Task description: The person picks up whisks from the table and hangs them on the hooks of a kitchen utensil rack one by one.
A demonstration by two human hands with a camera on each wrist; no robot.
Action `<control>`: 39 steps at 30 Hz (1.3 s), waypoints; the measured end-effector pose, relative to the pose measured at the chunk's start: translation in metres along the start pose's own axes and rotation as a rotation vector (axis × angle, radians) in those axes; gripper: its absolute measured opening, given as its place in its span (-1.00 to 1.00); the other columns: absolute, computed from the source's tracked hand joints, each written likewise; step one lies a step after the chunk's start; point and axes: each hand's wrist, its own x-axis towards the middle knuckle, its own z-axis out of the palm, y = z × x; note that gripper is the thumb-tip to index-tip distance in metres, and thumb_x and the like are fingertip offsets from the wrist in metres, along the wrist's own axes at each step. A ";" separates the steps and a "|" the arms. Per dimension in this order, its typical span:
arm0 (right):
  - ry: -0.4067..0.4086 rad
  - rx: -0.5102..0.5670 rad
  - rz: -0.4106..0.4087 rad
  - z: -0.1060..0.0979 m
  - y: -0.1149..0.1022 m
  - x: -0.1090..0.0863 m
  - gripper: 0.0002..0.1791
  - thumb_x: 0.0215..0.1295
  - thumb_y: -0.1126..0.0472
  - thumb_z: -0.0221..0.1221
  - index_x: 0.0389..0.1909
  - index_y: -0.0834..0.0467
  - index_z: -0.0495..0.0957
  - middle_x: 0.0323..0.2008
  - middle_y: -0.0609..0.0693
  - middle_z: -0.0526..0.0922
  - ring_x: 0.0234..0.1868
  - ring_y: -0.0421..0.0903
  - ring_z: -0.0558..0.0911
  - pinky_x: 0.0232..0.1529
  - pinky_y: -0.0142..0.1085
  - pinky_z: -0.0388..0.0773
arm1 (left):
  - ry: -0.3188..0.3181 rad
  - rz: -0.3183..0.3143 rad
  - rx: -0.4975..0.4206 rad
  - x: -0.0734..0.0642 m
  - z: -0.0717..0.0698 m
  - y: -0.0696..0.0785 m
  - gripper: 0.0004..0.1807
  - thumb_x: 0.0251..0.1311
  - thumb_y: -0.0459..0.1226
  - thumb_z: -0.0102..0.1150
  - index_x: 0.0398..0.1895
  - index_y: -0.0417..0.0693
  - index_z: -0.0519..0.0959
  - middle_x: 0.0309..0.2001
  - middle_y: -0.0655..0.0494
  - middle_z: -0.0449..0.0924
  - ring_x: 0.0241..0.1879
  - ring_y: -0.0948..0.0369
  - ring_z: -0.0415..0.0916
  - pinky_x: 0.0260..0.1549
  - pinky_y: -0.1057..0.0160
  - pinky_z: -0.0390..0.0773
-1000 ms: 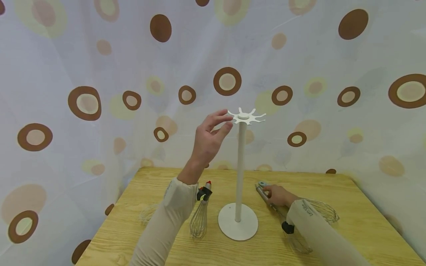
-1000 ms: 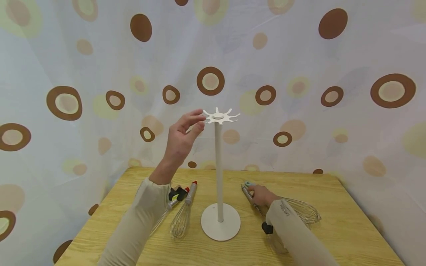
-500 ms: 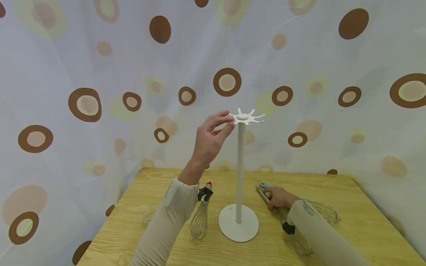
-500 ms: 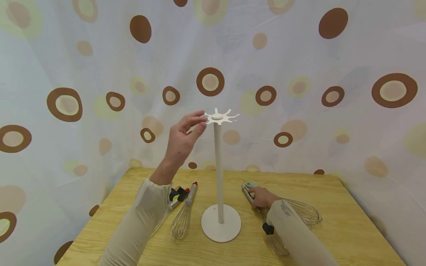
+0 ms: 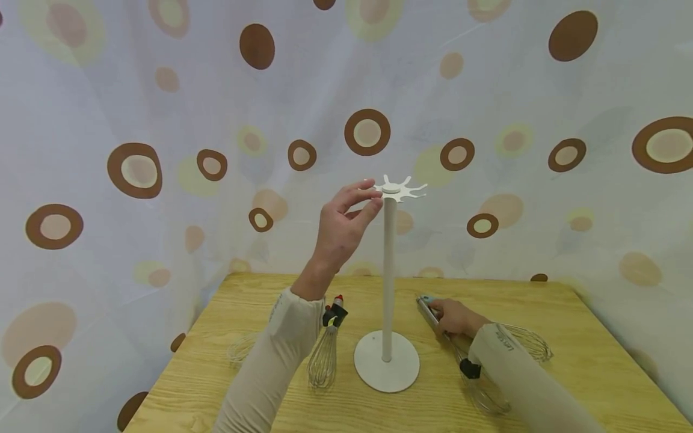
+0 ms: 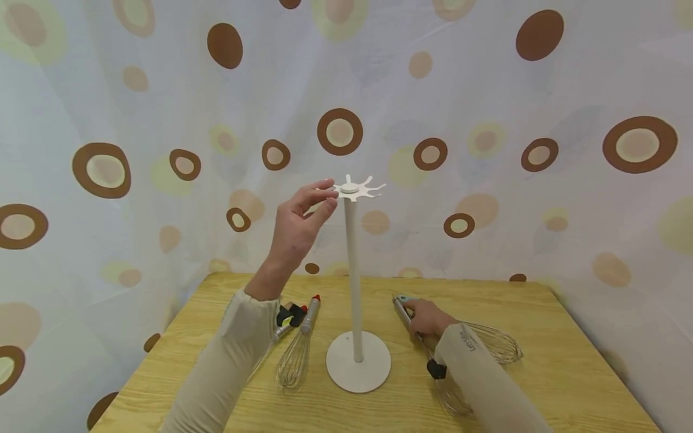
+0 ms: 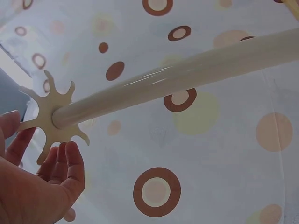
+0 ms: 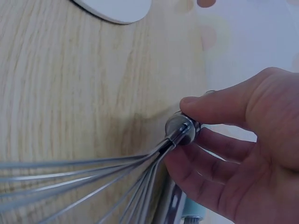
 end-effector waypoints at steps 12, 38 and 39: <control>0.129 0.024 -0.094 -0.020 -0.029 -0.001 -0.26 0.13 0.44 0.17 0.36 0.38 0.14 -0.10 0.27 0.51 -0.35 -0.03 0.56 -0.43 -0.21 0.50 | 0.031 0.017 -0.012 0.000 0.000 -0.003 -0.77 0.26 -0.36 0.16 -0.10 -0.33 0.61 0.07 -0.05 0.51 0.06 0.20 0.46 -0.04 0.25 0.51; 0.549 0.125 -0.489 -0.043 -0.099 -0.045 -0.25 0.26 0.44 0.15 0.44 0.14 0.10 0.00 0.22 0.50 -0.10 0.09 0.57 -0.17 -0.16 0.57 | 0.072 0.040 0.008 -0.002 0.004 -0.008 -0.78 0.27 -0.36 0.13 -0.09 -0.32 0.60 0.02 -0.07 0.53 -0.04 0.13 0.51 -0.09 0.22 0.54; 0.570 0.127 -0.515 -0.044 -0.101 -0.046 -0.24 0.25 0.45 0.16 0.44 0.13 0.11 -0.02 0.22 0.52 -0.12 0.08 0.58 -0.19 -0.23 0.57 | 0.075 0.042 0.009 -0.002 0.004 -0.008 -0.78 0.27 -0.36 0.13 -0.09 -0.32 0.60 0.02 -0.07 0.53 -0.04 0.13 0.51 -0.10 0.21 0.54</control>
